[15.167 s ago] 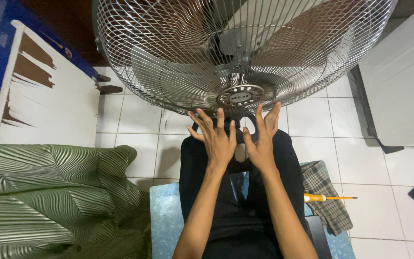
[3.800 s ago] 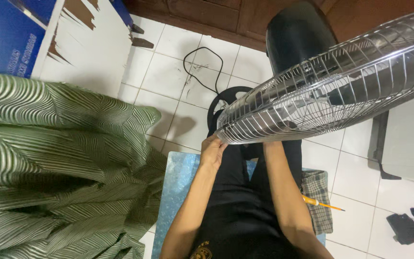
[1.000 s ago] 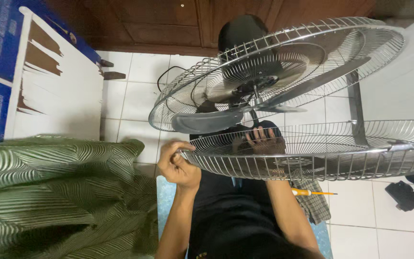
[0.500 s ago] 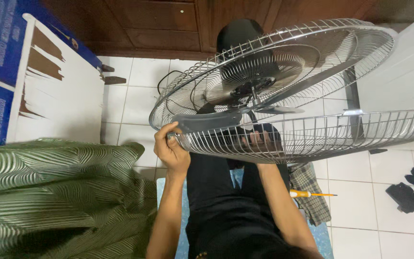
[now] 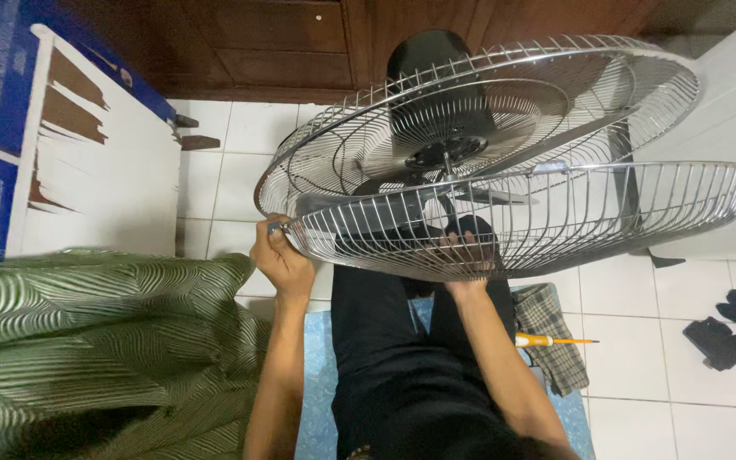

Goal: The person disassembles a standing fan by removing the front grille, fan blades, and rear grille. They use a screwdriver to loosen screws and detach the components, placing them on the floor.

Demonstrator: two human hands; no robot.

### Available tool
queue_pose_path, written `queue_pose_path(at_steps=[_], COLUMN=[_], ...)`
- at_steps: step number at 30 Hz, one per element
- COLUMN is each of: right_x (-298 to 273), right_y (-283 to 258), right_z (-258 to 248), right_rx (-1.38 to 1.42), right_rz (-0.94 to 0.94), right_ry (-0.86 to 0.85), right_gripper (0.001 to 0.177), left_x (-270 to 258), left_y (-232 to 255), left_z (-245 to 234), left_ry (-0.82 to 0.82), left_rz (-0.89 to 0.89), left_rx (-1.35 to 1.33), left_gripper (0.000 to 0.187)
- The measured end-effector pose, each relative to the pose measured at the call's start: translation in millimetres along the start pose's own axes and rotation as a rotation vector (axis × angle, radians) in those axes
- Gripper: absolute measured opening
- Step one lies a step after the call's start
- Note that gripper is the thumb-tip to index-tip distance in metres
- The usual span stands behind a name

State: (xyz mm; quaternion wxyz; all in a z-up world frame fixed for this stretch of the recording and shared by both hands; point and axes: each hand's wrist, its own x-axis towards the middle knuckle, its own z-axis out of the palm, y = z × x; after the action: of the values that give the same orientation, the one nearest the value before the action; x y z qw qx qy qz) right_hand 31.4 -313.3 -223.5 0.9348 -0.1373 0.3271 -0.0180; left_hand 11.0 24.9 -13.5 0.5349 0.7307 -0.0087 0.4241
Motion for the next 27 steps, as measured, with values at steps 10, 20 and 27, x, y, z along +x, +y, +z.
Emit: queue_pose_path(at_steps=[10,20,27], right_x=[-4,-8,-19], right_y=[-37,-23,29], right_z=[-53,-56,-68], right_rx=[-0.035,-0.114,-0.037], right_rz=[0.150,0.330,0.445], right_ry=[-0.698,-1.148,-0.330], right_gripper=[0.065,0.067,0.089], left_x=[-83,-137,-130], left_y=[28,27,-4], left_z=[-2,-19,-72], left_ry=[-0.035,0.351,0.333], left_rz=[-0.312,-0.270,-0.042], left_rx=[-0.349,-0.495,-0.555], left_gripper=[0.058,0.070,0.069])
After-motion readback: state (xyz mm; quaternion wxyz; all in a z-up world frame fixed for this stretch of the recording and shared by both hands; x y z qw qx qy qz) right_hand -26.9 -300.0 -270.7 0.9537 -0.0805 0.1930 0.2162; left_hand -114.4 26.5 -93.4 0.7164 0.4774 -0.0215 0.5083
